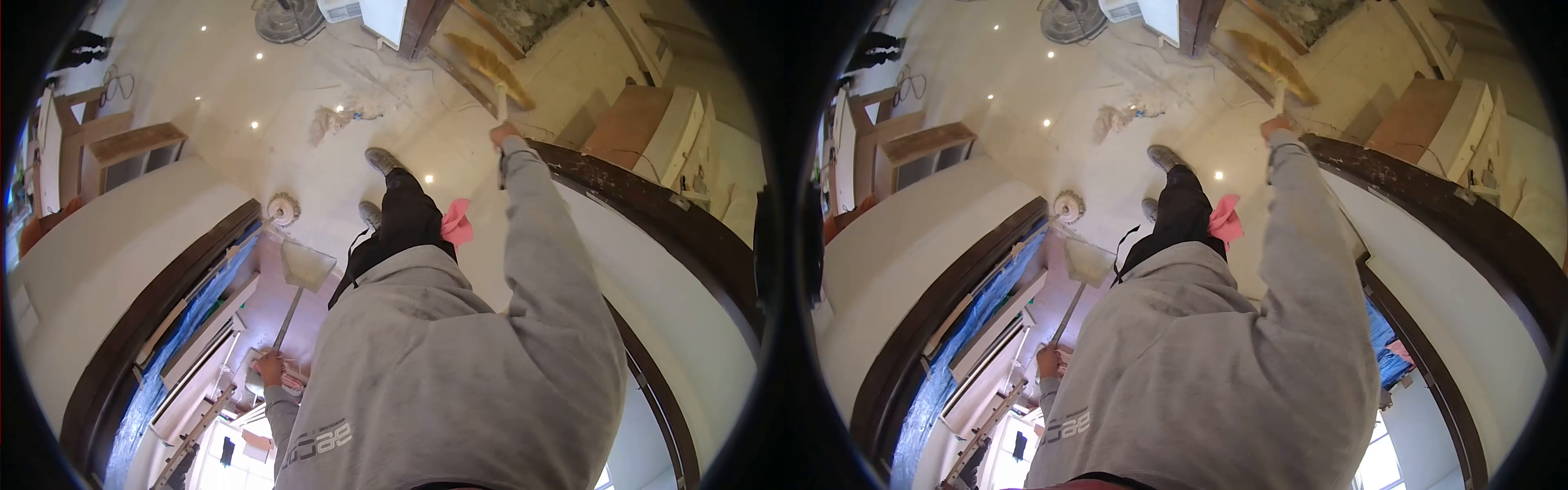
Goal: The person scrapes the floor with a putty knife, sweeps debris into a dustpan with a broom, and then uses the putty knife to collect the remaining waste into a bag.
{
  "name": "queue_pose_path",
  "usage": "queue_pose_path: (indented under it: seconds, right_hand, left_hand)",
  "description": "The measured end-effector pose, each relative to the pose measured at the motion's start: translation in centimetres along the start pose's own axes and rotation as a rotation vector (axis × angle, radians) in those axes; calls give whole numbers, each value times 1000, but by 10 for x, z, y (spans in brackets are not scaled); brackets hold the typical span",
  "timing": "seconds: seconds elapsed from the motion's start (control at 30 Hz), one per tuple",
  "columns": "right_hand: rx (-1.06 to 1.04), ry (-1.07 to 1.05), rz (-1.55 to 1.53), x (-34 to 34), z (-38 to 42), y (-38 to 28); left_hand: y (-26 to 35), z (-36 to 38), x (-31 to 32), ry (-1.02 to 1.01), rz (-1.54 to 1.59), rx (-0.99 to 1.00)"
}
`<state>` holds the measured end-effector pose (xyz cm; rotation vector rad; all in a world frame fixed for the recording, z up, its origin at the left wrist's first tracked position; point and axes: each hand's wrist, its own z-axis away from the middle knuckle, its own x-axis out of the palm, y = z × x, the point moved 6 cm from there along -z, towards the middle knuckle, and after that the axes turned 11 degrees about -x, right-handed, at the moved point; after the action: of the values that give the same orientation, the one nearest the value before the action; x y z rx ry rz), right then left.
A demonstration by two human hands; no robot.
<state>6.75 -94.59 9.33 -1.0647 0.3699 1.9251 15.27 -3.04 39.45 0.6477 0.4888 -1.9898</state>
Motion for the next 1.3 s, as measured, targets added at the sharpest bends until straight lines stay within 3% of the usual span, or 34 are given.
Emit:
queue_pose_path:
  seconds: [0.07,0.13,0.2,0.33,0.4,0.5,0.57,0.63,0.73,0.8,0.87,0.93,1.0,1.1,1.17,1.23,1.3]
  right_hand:
    - [-112,-131,130,21,-7,-28]
    - [-322,-730,173,41,21,-51]
    - [-198,-455,-165,22,45,-20]
    - [-82,-534,-625,-90,135,37]
    - [121,-443,-749,-160,180,55]
    - [111,-462,-787,-226,208,86]
    - [219,-451,-885,-266,226,66]
    - [148,-404,-846,-270,213,63]
    - [-7,-249,-736,-231,156,63]
    - [-38,-89,-358,-180,98,52]
    - [-89,77,-366,-73,3,78]
    - [98,37,-193,-86,24,-16]
    - [123,-100,-196,-61,21,-66]
    - [1,0,4,-7,9,-98]
    - [-42,-424,-65,4,46,-120]
    - [-128,-231,-164,7,67,-109]
    - [-198,-278,-297,-2,90,-84]
  left_hand:
    - [5,-1,-9,-2,-12,-4]
    - [7,-5,-19,-8,-23,0]
    - [6,-9,-16,6,-21,52]
    - [12,5,13,-54,63,52]
    - [15,4,26,-56,97,47]
    - [24,5,44,-67,136,21]
    - [30,-2,50,-77,125,45]
    - [38,-2,55,-86,112,67]
    - [48,3,56,-64,59,62]
    - [52,6,55,-51,5,80]
    - [54,10,48,-45,-12,75]
    - [55,15,39,-38,-32,76]
    - [58,20,27,-26,-61,99]
    - [52,22,13,-11,-41,87]
    - [44,11,11,6,-19,112]
    - [32,-3,14,-12,21,128]
    - [25,-13,23,-6,42,147]
